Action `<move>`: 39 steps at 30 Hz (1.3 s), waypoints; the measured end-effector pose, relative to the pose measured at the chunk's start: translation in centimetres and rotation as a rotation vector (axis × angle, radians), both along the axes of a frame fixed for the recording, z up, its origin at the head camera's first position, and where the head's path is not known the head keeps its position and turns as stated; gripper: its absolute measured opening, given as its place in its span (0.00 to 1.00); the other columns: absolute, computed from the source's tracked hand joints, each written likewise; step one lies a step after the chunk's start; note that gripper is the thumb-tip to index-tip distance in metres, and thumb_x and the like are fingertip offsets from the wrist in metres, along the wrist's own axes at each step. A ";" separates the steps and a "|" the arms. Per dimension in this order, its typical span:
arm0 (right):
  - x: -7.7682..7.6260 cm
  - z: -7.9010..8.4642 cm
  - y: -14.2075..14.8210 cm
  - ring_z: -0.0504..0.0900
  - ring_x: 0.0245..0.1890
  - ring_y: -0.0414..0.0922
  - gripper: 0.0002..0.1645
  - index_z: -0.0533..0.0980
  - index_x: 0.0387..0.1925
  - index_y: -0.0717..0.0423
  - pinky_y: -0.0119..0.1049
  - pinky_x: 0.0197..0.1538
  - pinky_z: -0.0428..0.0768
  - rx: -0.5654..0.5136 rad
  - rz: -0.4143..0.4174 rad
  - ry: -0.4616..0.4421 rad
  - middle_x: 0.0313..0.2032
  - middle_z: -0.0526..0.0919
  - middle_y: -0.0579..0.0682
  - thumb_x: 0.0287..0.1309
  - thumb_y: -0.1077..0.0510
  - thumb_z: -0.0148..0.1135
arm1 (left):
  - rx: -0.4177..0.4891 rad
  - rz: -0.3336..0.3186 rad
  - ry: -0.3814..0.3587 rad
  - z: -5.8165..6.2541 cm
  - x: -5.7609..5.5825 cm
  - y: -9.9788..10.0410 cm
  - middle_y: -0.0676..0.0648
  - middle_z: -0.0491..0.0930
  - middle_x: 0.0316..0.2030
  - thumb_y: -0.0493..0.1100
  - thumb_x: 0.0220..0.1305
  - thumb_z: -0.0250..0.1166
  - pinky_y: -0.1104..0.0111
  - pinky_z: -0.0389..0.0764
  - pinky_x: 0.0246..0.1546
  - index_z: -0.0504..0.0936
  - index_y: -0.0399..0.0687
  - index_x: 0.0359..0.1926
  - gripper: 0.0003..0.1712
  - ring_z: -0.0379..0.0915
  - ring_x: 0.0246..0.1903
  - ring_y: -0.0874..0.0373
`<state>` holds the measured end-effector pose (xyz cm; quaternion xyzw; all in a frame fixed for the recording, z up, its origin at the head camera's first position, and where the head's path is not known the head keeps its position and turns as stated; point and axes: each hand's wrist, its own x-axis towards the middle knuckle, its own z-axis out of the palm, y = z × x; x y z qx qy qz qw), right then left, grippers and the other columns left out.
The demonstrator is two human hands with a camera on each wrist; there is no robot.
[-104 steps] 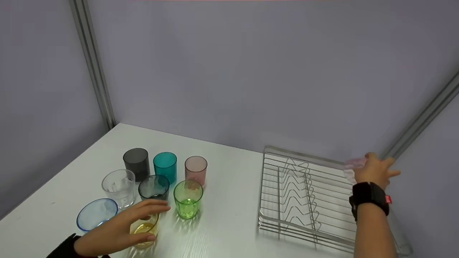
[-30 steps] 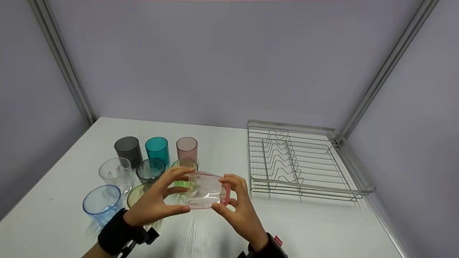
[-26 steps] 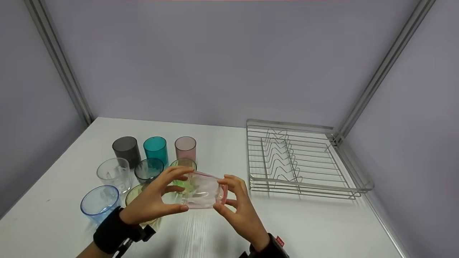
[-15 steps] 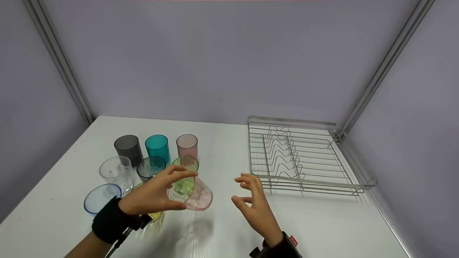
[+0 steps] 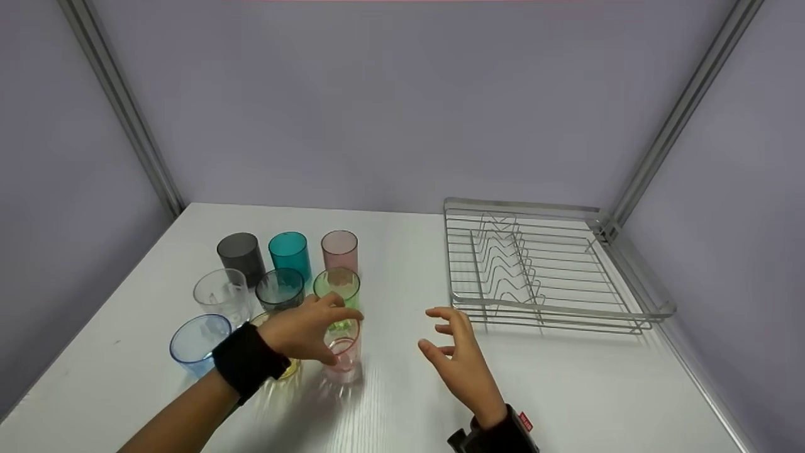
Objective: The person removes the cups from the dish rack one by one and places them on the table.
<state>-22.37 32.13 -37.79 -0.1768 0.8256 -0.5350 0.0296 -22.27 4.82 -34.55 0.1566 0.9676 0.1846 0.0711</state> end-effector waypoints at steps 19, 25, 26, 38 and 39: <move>-0.5 -1.4 0.2 0.66 0.62 0.51 0.32 0.61 0.64 0.44 0.49 0.58 0.70 0.017 -0.024 -0.069 0.66 0.60 0.49 0.61 0.48 0.61 | -0.004 0.033 -0.074 -1.3 -0.6 -0.4 0.45 0.70 0.51 0.41 0.39 0.79 0.60 0.80 0.30 0.77 0.62 0.58 0.39 0.69 0.40 0.50; -0.2 -1.5 0.3 0.67 0.62 0.51 0.33 0.61 0.64 0.46 0.47 0.57 0.71 0.034 -0.011 -0.076 0.65 0.61 0.50 0.61 0.49 0.61 | -0.001 0.021 -0.052 -1.7 -0.4 -0.9 0.46 0.71 0.50 0.44 0.42 0.78 0.60 0.80 0.32 0.76 0.61 0.59 0.38 0.70 0.37 0.51; -0.2 -1.5 0.3 0.67 0.62 0.51 0.33 0.61 0.64 0.46 0.46 0.57 0.71 0.035 -0.010 -0.077 0.65 0.61 0.50 0.61 0.49 0.61 | 0.005 0.022 -0.047 -1.7 -0.3 -1.0 0.46 0.71 0.50 0.44 0.43 0.78 0.59 0.80 0.33 0.76 0.61 0.59 0.38 0.70 0.39 0.51; -0.6 -0.4 0.7 0.66 0.62 0.51 0.34 0.59 0.66 0.47 0.49 0.56 0.73 0.071 0.011 0.014 0.66 0.61 0.49 0.62 0.48 0.60 | 0.273 -0.025 0.109 -0.3 1.4 -3.0 0.40 0.61 0.65 0.52 0.54 0.71 0.49 0.72 0.56 0.70 0.53 0.65 0.38 0.58 0.64 0.42; -0.6 -0.3 0.7 0.66 0.63 0.52 0.34 0.59 0.67 0.47 0.48 0.56 0.73 0.071 0.015 0.029 0.66 0.61 0.49 0.63 0.49 0.59 | 0.311 -0.033 0.143 -0.2 1.8 -3.3 0.40 0.61 0.65 0.53 0.54 0.70 0.50 0.72 0.57 0.69 0.52 0.65 0.38 0.57 0.64 0.42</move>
